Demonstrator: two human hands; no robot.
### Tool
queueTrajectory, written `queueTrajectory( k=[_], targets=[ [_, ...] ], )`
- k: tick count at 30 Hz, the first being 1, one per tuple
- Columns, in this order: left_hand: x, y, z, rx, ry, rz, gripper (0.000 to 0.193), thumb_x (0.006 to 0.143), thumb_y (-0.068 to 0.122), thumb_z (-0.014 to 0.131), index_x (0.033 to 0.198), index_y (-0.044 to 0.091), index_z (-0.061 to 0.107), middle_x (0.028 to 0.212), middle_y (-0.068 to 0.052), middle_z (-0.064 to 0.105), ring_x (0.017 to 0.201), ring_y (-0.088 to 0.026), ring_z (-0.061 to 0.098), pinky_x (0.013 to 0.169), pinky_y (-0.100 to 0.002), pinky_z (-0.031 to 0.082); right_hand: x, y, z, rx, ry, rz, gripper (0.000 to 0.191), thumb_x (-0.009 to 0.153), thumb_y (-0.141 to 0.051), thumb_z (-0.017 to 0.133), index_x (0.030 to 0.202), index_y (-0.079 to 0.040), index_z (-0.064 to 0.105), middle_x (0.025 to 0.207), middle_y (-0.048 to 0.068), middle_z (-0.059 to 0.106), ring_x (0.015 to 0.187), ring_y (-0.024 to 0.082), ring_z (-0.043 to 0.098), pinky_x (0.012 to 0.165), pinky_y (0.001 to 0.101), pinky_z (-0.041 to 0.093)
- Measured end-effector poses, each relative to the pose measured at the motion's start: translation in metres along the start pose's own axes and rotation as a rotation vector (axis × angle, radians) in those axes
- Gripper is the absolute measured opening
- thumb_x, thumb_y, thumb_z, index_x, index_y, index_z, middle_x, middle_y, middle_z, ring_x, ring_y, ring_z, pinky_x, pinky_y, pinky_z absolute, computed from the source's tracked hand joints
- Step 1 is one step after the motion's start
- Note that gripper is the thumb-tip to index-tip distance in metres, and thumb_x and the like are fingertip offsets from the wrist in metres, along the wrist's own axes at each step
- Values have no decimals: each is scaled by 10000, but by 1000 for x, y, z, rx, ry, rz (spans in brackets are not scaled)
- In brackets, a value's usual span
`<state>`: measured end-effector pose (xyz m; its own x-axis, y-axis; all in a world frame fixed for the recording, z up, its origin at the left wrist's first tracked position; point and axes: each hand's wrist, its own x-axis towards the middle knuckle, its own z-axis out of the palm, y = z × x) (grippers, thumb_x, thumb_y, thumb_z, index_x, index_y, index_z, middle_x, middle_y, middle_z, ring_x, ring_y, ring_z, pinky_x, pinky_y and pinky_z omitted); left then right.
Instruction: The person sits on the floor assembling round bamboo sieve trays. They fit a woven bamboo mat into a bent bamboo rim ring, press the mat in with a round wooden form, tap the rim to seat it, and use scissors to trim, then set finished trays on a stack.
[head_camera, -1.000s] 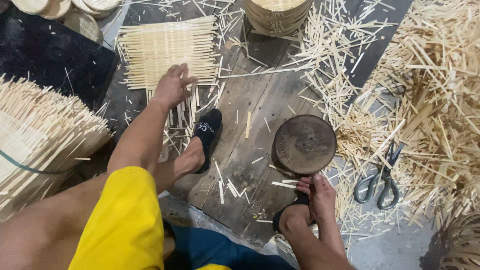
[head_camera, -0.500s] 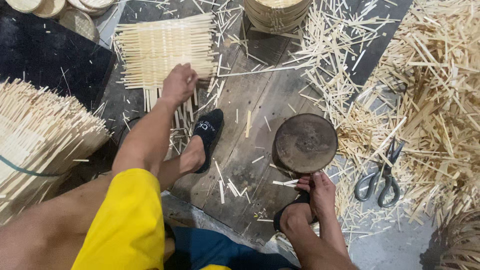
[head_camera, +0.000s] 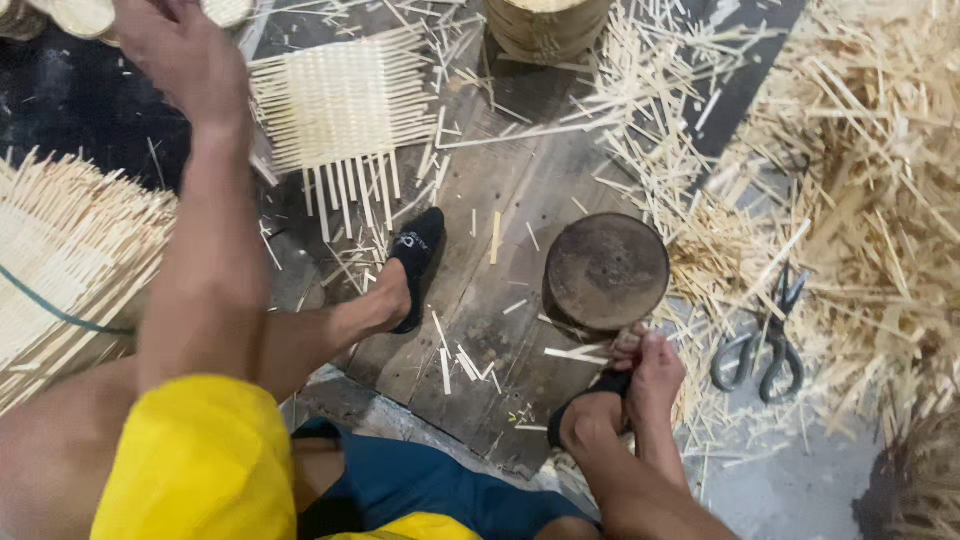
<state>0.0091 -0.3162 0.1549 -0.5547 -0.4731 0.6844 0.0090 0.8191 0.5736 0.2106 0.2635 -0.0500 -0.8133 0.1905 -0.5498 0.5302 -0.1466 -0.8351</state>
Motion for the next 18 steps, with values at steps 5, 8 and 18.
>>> queueTrajectory(
  k=[5,8,18],
  targets=[
    [-174,187,14,-369,-444,39,489,993,69,617,1396,-124,420,1446,-292,485,1301,-360,578,1060,-389,514,-12,-78,-5,481,-275,-109,557,1021,-455,605,1272,42,628,994,149,699,885,214,673,808,339,570],
    [-296,259,22,-471,-779,307,420,1032,-105,493,1431,15,548,1454,-167,587,1462,-334,559,1281,-427,406,-14,-118,-6,661,-88,186,642,992,-540,461,1201,47,617,999,144,744,908,240,731,828,353,595],
    [-345,215,69,-288,-964,183,550,878,157,817,1342,3,563,1357,-238,624,1329,-395,565,1157,-469,429,29,-84,-23,-152,-57,-41,384,787,-42,823,1145,36,705,1031,72,750,824,132,687,731,274,583]
  ],
)
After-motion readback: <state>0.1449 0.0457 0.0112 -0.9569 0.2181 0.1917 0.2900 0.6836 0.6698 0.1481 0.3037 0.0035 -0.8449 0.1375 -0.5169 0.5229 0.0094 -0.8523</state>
